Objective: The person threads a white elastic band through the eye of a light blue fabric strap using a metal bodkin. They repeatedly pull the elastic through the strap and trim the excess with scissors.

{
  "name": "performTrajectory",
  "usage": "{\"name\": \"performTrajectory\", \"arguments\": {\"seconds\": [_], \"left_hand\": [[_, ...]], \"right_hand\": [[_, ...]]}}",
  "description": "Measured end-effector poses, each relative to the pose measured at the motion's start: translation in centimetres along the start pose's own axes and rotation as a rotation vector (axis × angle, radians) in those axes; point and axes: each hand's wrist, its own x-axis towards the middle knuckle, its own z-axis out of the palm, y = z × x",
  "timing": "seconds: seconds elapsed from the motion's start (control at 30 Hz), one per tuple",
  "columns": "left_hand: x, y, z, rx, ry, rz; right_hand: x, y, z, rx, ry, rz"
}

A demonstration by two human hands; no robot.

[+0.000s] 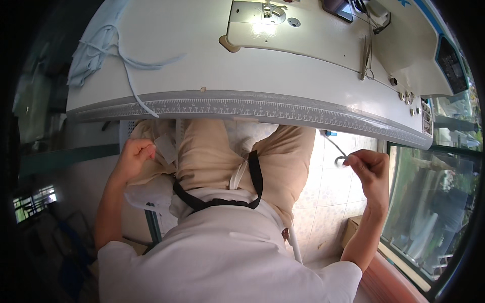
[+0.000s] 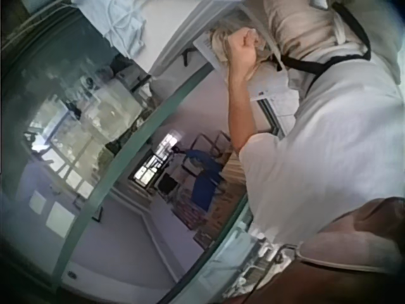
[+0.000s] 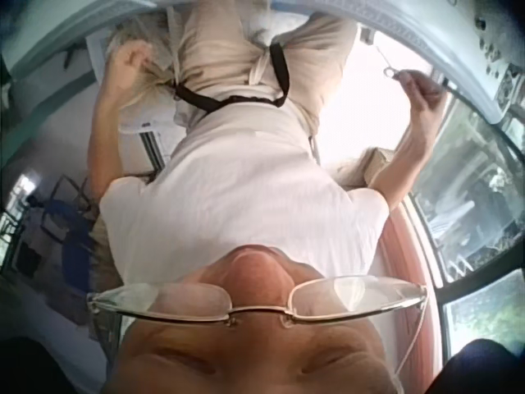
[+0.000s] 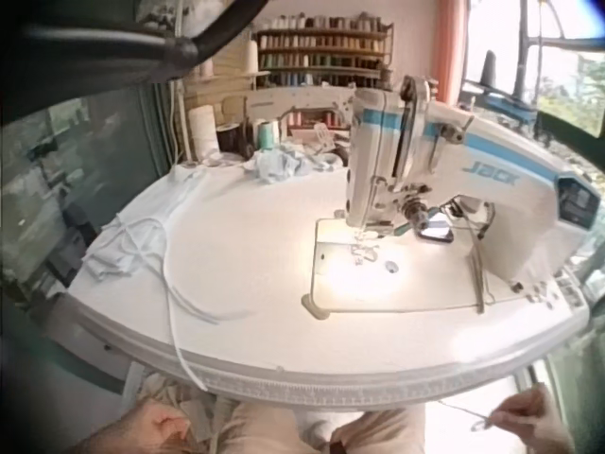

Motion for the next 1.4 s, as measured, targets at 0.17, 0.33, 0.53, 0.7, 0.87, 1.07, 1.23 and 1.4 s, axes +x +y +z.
{"name": "performTrajectory", "arguments": {"seconds": [0.17,0.33,0.53,0.7,0.87,1.07,1.23,1.4], "left_hand": [[1.4,8.7,4.9,-0.116,-0.038,0.316],[2.1,13.5,7.4,-0.417,-0.201,0.438],[1.1,8.7,3.8,-0.235,-0.017,0.426],[2.6,15.3,8.4,-0.347,0.025,0.686],[1.0,10.7,2.8,-0.176,0.021,0.506],[-3.2,6.9,-3.8,-0.07,0.155,0.246],[-4.8,3.9,-6.7,-0.021,0.368,0.15],[-5.4,2.1,-9.3,-0.096,0.457,0.044]], "right_hand": [[2.0,-5.3,7.8,-0.52,-0.397,-0.409],[2.1,-12.0,9.0,-0.214,-0.392,-0.391],[1.8,-8.2,5.4,-0.097,-0.371,-0.276],[2.6,-12.1,10.5,-0.152,-0.422,-0.478],[2.2,-9.8,6.1,-0.076,-0.335,-0.357],[3.1,-5.9,2.8,0.093,-0.132,-0.222],[4.6,-5.1,1.1,0.098,-0.078,-0.187],[4.7,-5.0,-0.3,-0.039,-0.054,-0.11]]}}
